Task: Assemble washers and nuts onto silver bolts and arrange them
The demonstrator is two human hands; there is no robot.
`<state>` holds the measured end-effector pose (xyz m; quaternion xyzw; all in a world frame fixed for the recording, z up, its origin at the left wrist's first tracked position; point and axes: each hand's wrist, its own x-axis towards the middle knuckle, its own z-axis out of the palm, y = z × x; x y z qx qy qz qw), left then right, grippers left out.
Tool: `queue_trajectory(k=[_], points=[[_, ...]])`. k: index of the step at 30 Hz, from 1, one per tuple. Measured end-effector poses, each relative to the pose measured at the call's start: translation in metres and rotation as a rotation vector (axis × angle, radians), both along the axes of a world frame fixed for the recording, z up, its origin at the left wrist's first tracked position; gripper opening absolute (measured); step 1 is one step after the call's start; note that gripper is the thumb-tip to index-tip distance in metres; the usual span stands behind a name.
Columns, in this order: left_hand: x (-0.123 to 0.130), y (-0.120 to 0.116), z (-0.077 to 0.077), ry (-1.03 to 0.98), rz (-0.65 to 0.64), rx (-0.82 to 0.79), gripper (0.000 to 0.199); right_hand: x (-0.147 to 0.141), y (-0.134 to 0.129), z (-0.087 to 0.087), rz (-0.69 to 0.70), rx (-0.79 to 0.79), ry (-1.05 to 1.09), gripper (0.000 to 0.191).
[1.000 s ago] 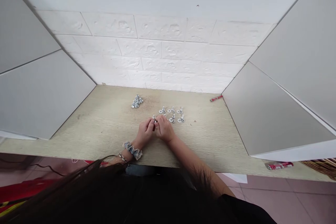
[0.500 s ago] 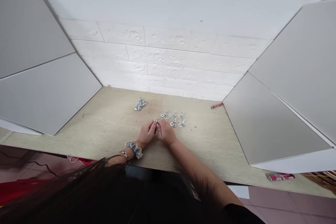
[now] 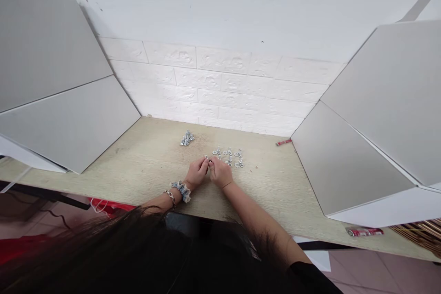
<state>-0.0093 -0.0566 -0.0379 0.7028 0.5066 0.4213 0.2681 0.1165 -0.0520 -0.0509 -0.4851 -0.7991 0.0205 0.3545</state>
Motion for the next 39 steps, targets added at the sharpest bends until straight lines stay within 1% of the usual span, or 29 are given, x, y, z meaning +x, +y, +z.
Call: queue_trajectory(k=[3,7,15,24,31,35,39], points=[[0.001,0.0,0.0,0.013,0.002,0.007,0.032,0.002,-0.003,0.001,-0.053,-0.047,-0.045,0.035],[0.001,0.0,0.001,0.028,0.011,0.017,0.03,0.003,-0.004,0.002,-0.084,-0.091,-0.099,0.035],[0.003,0.002,0.002,0.037,0.028,0.023,0.031,0.0,-0.004,0.005,-0.102,-0.146,-0.143,0.035],[0.004,0.001,0.001,0.053,0.054,-0.001,0.033,-0.001,-0.005,0.005,-0.106,-0.177,-0.111,0.033],[0.004,-0.003,0.005,0.078,0.027,0.023,0.031,-0.002,-0.005,0.006,-0.091,-0.132,-0.021,0.033],[0.004,-0.008,0.008,0.095,-0.037,0.065,0.027,-0.001,-0.007,0.005,-0.079,-0.075,0.057,0.034],[0.011,-0.005,0.016,0.126,-0.086,0.103,0.028,0.001,-0.003,0.005,-0.079,-0.027,0.156,0.034]])
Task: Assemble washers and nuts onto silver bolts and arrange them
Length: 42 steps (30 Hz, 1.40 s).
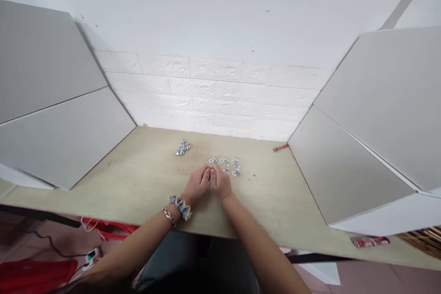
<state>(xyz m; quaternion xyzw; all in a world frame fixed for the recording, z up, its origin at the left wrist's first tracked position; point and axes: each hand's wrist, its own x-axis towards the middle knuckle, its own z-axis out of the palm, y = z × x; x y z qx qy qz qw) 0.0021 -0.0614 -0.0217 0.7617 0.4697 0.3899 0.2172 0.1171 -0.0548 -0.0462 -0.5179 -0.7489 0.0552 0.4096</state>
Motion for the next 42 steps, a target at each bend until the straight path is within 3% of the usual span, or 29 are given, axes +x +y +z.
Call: queue_trajectory(k=[3,6,10,15,20,25,31,38,42], points=[[0.007,0.017,0.015,0.046,-0.033,0.034,0.029,0.004,0.011,0.011,-0.027,0.074,0.217,0.03],[0.013,0.043,0.034,0.07,-0.105,0.078,0.031,0.01,0.029,0.029,-0.043,0.099,0.297,0.027],[0.016,0.074,0.047,0.064,-0.11,0.096,0.032,0.017,0.056,0.049,0.013,-0.006,0.44,0.035],[0.013,0.089,0.032,0.135,-0.065,0.143,0.029,0.016,0.075,0.055,-0.003,-0.356,0.617,0.05],[0.005,0.084,0.017,0.174,-0.047,0.182,0.031,0.01,0.067,0.052,0.039,-0.468,0.595,0.051],[0.005,0.074,0.015,0.084,-0.065,0.085,0.032,0.006,0.055,0.041,-0.034,-0.305,0.537,0.046],[0.009,0.069,0.019,-0.113,0.025,-0.125,0.033,0.007,0.05,0.039,0.061,-0.103,0.354,0.029],[0.012,0.065,0.027,-0.279,0.006,-0.177,0.034,0.015,0.049,0.04,0.15,-0.021,0.242,0.019],[0.014,0.069,0.024,-0.439,-0.016,-0.324,0.04,0.017,0.051,0.038,0.198,-0.019,0.255,0.014]])
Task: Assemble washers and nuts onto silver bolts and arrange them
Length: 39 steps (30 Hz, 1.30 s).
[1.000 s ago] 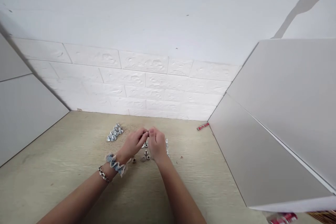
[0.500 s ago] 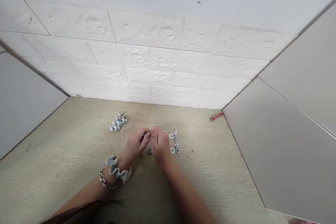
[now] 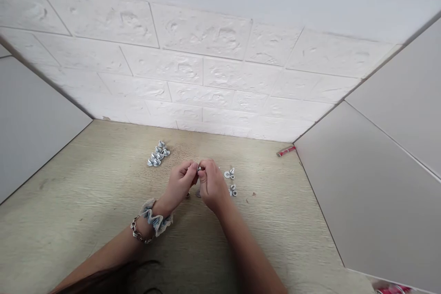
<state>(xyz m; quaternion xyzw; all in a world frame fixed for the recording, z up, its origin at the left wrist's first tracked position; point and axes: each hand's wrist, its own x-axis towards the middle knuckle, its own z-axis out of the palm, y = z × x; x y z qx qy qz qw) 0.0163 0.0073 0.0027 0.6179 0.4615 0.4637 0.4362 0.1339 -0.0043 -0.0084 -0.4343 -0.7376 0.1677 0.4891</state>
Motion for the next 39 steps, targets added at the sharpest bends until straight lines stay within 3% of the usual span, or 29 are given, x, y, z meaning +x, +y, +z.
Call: queue_trajectory(k=[4,10,15,18,23,30,39], points=[[-0.002,0.007,0.0,-0.151,-0.081,-0.123,0.045,-0.002,0.0,-0.001,0.004,0.026,0.048,0.018],[-0.002,0.003,0.004,-0.045,-0.08,-0.035,0.042,-0.006,-0.006,-0.002,-0.068,-0.112,0.352,0.02],[0.005,-0.005,0.004,-0.031,-0.195,-0.047,0.041,-0.01,-0.008,-0.003,-0.112,-0.255,0.473,0.027],[0.008,-0.007,0.002,-0.112,-0.203,-0.117,0.04,-0.009,-0.006,-0.006,-0.146,-0.318,0.462,0.029],[0.009,-0.006,0.0,-0.181,-0.18,-0.154,0.043,-0.005,-0.004,-0.006,-0.225,-0.272,0.32,0.028],[0.007,-0.004,0.0,-0.185,-0.083,-0.125,0.045,-0.005,-0.006,-0.001,-0.087,-0.186,0.116,0.041],[0.005,-0.001,0.006,-0.247,-0.021,-0.148,0.043,-0.006,-0.005,0.003,-0.083,-0.202,0.138,0.022]])
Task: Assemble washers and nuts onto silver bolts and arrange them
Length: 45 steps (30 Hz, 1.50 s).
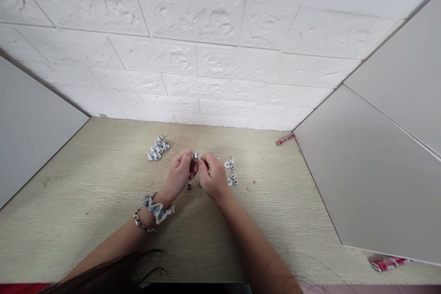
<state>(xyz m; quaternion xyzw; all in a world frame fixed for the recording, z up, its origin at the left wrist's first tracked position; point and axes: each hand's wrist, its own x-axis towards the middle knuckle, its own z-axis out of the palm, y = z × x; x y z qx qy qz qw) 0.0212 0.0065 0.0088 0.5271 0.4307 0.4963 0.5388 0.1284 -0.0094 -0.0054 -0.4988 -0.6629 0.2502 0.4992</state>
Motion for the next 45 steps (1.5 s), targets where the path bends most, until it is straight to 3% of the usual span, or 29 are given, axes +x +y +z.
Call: queue_trajectory(k=[5,13,27,30,34,38,42,45], points=[[-0.0014,-0.0005,-0.0026,0.081,-0.036,0.066,0.044,-0.0002,-0.0034,0.0003,0.032,0.051,0.117,0.027],[-0.0008,-0.0024,-0.0036,0.188,-0.117,0.145,0.043,-0.001,-0.0022,-0.0061,-0.03,-0.053,0.181,0.042],[-0.003,-0.0056,-0.0037,0.353,-0.022,0.278,0.037,0.0017,-0.0036,-0.0024,-0.114,0.062,0.073,0.039],[-0.0044,-0.0041,-0.0029,0.356,0.002,0.268,0.037,0.0011,-0.003,0.0007,-0.077,0.04,0.063,0.03],[-0.0054,-0.0023,-0.0027,0.362,0.034,0.252,0.039,-0.001,-0.004,0.0012,0.004,0.061,0.091,0.002],[-0.0053,-0.0029,-0.0024,0.351,0.063,0.24,0.039,-0.0029,-0.0056,-0.004,0.058,0.098,0.162,0.021],[-0.0055,-0.0043,-0.0027,0.35,0.077,0.275,0.04,-0.0036,-0.0066,-0.0058,-0.011,0.091,0.185,0.006],[-0.0054,-0.0062,-0.0037,0.386,0.055,0.325,0.038,-0.0041,-0.0072,-0.0035,-0.089,0.082,0.163,0.029]])
